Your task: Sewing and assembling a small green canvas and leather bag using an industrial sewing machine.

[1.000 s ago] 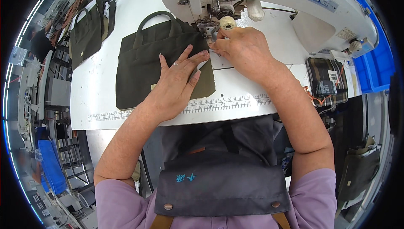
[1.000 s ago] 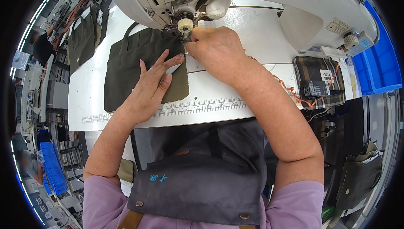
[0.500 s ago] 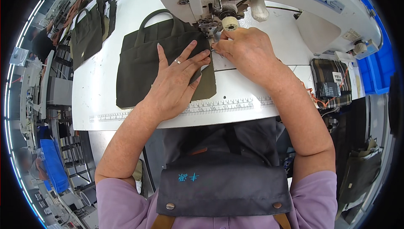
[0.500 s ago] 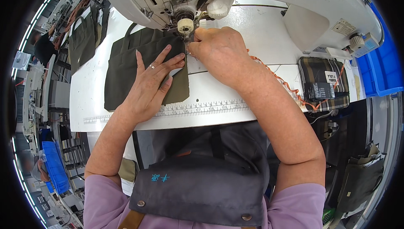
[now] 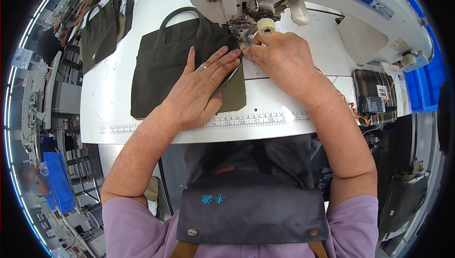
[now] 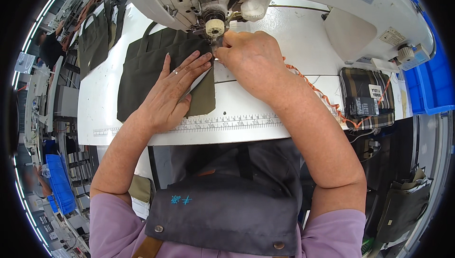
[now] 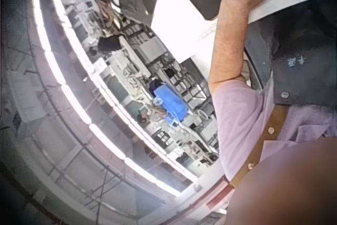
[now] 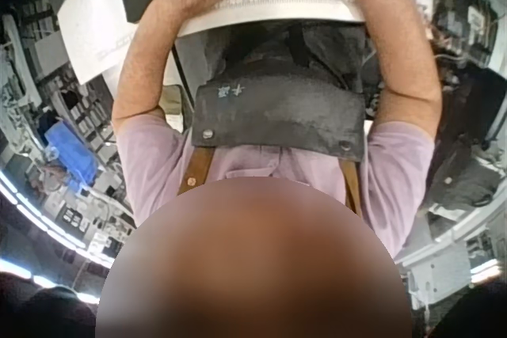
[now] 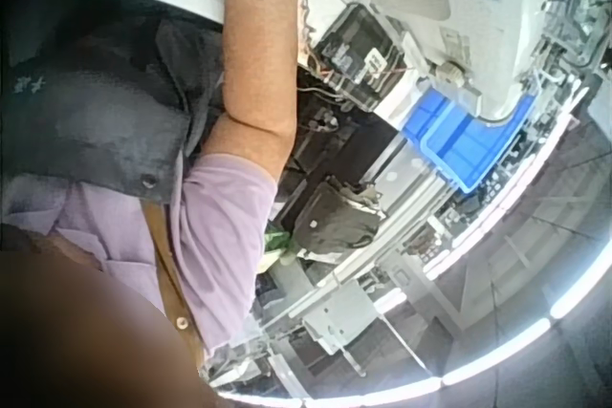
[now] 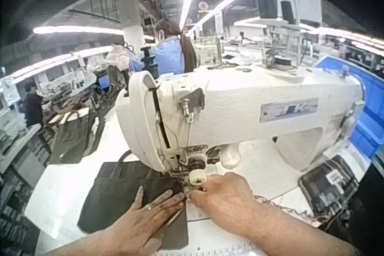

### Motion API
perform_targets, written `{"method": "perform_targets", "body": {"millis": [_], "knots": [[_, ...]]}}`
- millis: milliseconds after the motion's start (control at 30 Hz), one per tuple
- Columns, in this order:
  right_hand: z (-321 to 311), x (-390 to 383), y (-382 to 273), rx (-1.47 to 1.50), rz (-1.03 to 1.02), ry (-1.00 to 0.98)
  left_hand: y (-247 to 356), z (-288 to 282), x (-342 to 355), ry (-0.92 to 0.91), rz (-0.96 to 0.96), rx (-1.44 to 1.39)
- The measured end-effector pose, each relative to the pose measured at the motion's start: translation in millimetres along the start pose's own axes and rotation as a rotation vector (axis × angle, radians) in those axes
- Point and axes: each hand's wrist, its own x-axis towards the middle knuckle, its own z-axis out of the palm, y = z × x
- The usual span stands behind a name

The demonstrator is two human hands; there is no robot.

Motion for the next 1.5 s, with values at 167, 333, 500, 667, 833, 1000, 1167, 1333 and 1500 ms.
{"method": "perform_targets", "body": {"millis": [167,333,500,667,833,1000,1167,1333,1500], "knots": [[-2,-1,-3,-0.025,0.020,-0.040,-5,-8,-2,-0.037,-0.047,-0.149],[1,-1,-3,-0.040,0.009,-0.036,-1,-3,-1,-0.027,-0.053,-0.055],[0,-2,-4,-0.024,0.015,-0.021,9,2,0,0.066,-0.018,0.046],[3,-3,-6,-0.024,0.031,0.020,6,4,-2,0.076,-0.029,0.089],[8,-1,-5,-0.074,0.015,0.040,0,5,3,0.081,-0.023,0.056],[14,0,-4,-0.124,0.044,0.053,-6,6,10,0.084,-0.034,0.069],[15,1,-2,-0.146,0.140,0.011,-11,8,15,0.119,-0.044,0.088],[5,0,-5,-0.089,0.202,0.005,-18,7,18,0.123,-0.026,0.064],[4,-3,-1,-0.037,0.215,0.022,-19,5,18,0.104,-0.016,0.087]]}}
